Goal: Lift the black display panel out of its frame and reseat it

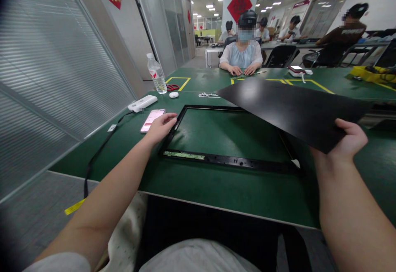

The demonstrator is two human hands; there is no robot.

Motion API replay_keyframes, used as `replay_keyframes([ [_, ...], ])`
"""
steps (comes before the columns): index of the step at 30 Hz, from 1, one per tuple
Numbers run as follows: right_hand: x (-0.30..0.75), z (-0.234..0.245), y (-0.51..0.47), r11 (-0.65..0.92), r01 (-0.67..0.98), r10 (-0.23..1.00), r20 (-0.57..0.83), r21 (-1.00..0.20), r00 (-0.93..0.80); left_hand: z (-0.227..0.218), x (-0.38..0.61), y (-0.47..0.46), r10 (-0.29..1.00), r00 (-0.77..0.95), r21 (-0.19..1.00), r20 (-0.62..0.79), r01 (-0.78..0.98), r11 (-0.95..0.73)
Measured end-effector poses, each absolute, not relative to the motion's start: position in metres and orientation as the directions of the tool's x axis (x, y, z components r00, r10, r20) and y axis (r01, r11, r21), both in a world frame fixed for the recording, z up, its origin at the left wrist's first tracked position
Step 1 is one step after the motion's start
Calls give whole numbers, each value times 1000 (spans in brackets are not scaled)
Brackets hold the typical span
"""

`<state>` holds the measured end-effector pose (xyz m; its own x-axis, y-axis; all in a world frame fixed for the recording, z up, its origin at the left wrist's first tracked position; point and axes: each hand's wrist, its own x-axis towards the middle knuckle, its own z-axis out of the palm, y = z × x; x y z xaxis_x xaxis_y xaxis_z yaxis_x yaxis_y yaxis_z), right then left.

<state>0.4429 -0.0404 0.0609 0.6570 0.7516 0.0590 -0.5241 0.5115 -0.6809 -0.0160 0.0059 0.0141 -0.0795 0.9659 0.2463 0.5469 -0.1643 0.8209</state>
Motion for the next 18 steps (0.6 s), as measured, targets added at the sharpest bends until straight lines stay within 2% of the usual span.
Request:
replay_keyframes([
  [5,440,68,-48,421,-468,791,62,-777,609,19,-15,6,983,-130,984,126,142,-107],
  [8,435,75,-52,328,-444,784,-22,-834,620,27,-15,1,999,-45,997,-9,-76,5],
  [10,433,78,-56,201,-438,806,-106,-876,582,33,-15,-4,995,74,983,-74,-164,85],
  [14,438,77,-57,-90,-381,821,-285,-920,495,40,-15,-9,980,198,958,-12,-279,68],
  [18,449,62,-47,-180,-256,874,-274,-950,401,41,-21,-3,989,140,935,41,-355,12],
])
